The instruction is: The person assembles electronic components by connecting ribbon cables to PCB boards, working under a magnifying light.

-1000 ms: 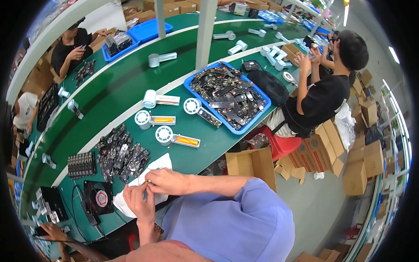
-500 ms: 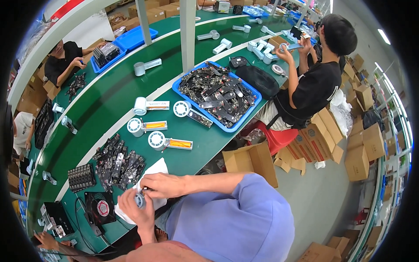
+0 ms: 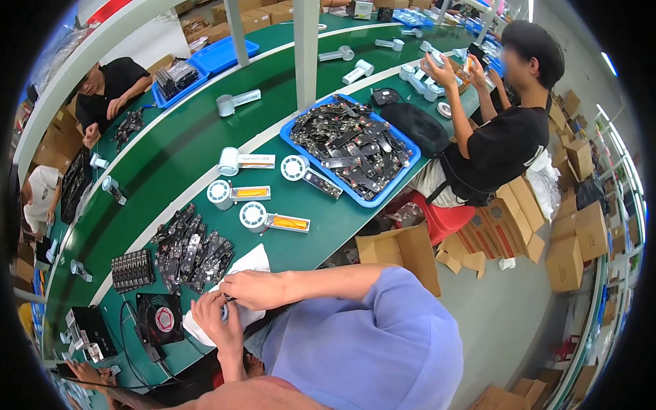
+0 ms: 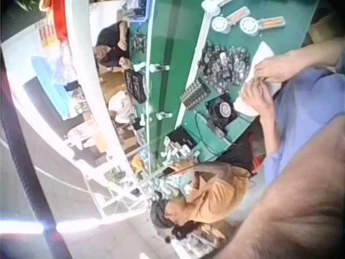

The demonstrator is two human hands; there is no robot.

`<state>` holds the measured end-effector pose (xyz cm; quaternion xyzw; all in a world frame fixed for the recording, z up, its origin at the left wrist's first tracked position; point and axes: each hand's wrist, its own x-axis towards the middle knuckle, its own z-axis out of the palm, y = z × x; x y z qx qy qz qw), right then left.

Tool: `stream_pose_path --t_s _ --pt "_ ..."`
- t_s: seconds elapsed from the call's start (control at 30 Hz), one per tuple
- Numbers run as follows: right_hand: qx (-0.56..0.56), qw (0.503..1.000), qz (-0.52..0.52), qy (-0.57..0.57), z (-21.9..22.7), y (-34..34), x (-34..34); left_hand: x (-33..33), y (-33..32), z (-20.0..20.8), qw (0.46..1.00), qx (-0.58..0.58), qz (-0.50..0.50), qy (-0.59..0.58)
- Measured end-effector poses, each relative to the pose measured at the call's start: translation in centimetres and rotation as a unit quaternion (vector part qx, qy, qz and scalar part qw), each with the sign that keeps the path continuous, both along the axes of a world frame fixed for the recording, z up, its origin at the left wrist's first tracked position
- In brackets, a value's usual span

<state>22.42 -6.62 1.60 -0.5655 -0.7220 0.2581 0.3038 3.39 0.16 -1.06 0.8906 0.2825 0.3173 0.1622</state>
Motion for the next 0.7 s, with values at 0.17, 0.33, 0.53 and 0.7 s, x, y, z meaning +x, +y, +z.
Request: stream_pose_path --t_s 0.17,0.33,0.53,0.7 --pt "-0.022 0.997 0.030 0.068 0.7 0.2 0.2 -0.3 -0.1 -0.7 0.999 -0.023 0.018 -0.018" --pt "0.018 0.988 0.054 0.141 -0.5 0.8 0.5 -0.5 -0.6 -1.3 0.994 0.075 0.054 -0.065" --pt "-0.102 0.948 -0.129 0.271 0.2 1.2 -0.4 -0.2 -2.4 -1.4 0.988 0.116 0.088 -0.059" --pt "-0.124 0.949 -0.165 0.240 1.5 0.5 -1.6 0.1 -3.0 -1.3 0.986 0.057 0.138 -0.078"
